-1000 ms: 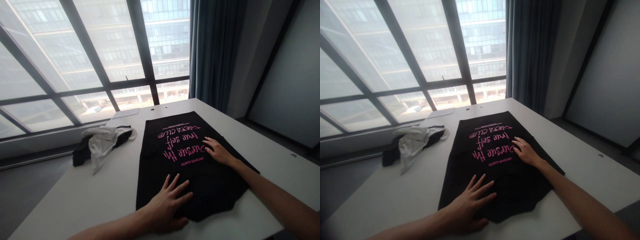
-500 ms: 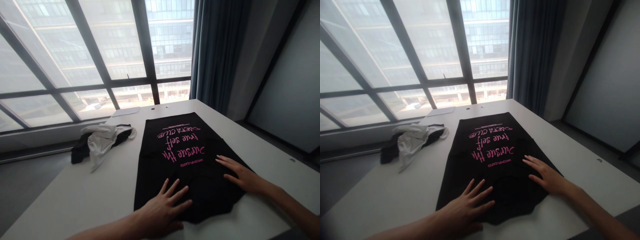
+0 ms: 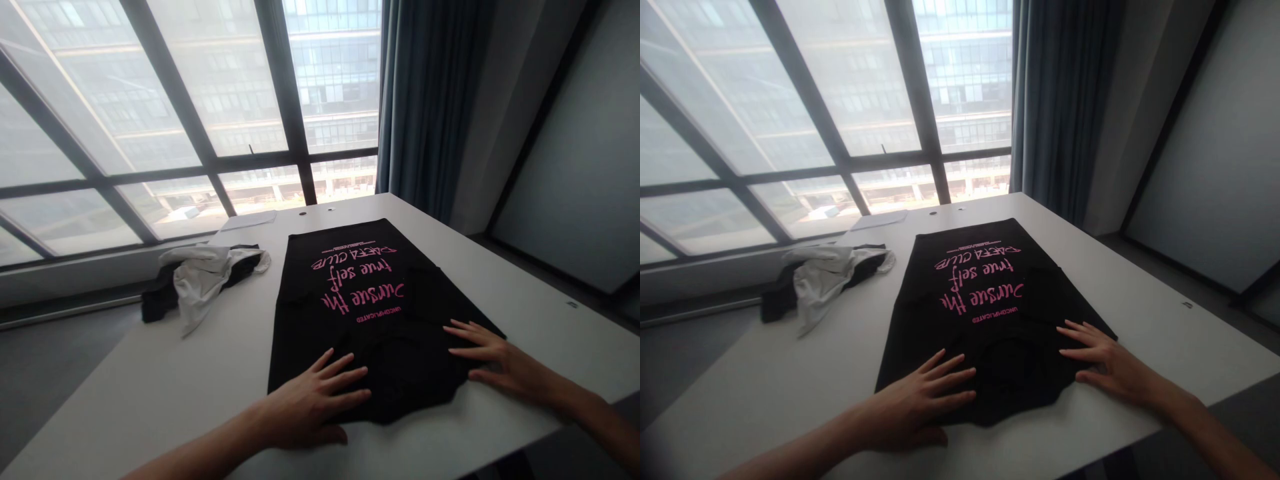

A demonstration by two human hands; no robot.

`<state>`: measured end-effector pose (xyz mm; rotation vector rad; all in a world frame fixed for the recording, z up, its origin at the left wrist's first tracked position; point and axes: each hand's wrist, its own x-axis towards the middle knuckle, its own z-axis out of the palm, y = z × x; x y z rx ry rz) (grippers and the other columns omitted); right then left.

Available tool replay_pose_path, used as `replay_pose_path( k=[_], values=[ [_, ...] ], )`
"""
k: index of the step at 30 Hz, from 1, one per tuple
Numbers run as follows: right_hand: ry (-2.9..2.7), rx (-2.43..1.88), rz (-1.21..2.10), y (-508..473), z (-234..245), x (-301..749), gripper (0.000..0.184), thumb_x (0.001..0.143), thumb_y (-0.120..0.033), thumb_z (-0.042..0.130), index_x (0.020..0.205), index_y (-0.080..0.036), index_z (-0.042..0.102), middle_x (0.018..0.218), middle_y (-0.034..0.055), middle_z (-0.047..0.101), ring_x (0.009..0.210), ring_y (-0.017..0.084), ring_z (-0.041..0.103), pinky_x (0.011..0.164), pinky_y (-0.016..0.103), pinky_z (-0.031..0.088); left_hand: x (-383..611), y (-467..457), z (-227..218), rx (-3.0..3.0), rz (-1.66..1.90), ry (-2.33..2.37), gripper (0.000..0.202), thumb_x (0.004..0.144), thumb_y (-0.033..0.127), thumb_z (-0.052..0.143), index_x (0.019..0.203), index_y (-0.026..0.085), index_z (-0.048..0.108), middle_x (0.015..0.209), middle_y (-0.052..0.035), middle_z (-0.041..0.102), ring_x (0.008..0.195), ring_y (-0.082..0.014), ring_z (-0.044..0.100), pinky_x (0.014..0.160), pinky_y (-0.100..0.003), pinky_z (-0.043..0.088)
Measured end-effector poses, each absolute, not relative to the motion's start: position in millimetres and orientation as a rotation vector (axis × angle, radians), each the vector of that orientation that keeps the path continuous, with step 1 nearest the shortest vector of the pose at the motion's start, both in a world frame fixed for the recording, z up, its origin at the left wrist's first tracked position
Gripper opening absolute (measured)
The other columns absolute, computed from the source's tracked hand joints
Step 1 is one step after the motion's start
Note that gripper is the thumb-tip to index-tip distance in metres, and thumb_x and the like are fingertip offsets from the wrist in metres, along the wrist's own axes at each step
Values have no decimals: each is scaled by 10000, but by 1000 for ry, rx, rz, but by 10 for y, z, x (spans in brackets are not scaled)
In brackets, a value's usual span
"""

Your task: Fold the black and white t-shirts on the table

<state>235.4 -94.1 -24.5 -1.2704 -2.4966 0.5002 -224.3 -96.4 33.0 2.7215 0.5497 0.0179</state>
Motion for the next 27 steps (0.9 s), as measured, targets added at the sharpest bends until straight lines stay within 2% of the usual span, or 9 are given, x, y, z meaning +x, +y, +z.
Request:
replay_pose_path(
  k=[4,7,10,14,17,21,24,27],
  values=[
    [-2490,-1239,473,-933,-287,2401,374,915,-450,644,1289,-435,635,1509,17,465,1425,345,351,1145,663,284,-2270,-990,357,2700,77,602,441,920,351,648,1338,263,542,1419,-71,552,1458,-287,330,1228,-491,194],
    [-2486,-1202,424,-952,-302,2428,344,910,-428,657,1254,-429,666,1485,22,496,1403,348,390,1128,656,333,-2267,-1000,327,2763,105,586,264,907,280,644,1165,241,611,1352,-69,581,1448,-281,352,1232,-468,197],
    [-2504,-1191,311,-984,-319,2455,359,908,-400,662,1267,-405,665,1451,37,536,1372,345,442,1111,632,391,-2253,-999,297,2813,128,575,179,916,212,594,1091,232,626,1332,-71,588,1443,-283,362,1231,-472,197],
    [-2522,-1136,110,-1033,-309,2459,328,914,-329,651,1236,-378,691,1322,36,651,1286,321,553,1085,576,465,-2217,-977,339,2744,114,628,183,934,167,531,1091,222,607,1301,-56,613,1417,-254,410,1229,-442,228],
    [-2519,-1083,92,-1056,-252,2422,327,911,-273,642,1219,-364,703,1250,43,695,1230,309,604,1050,528,516,-2196,-946,427,2607,161,692,206,959,169,478,1128,222,585,1276,-47,623,1348,-215,497,1213,-395,276],
    [-2507,-1028,52,-1057,-204,2404,372,900,-219,635,1243,-353,689,1225,55,706,1188,296,634,999,484,557,-2201,-887,510,2356,289,816,195,1010,241,419,1109,222,586,1213,-50,631,1107,-168,623,1019,-286,470],
    [-2489,-986,-17,-1023,-237,2444,371,903,-167,611,1231,-320,693,1209,58,710,1164,279,645,976,455,566,-2230,-818,483,2199,367,948,236,1029,312,408,1134,219,597,1113,-47,651,1002,-174,621,916,-280,489],
    [-2382,-979,-36,-928,-258,2474,279,928,-174,581,1153,-271,715,1135,71,724,1095,259,670,918,401,583,-2264,-713,428,2083,403,1043,290,1035,387,402,1132,214,614,1028,-36,649,938,-180,602,865,-283,473]
  ],
)
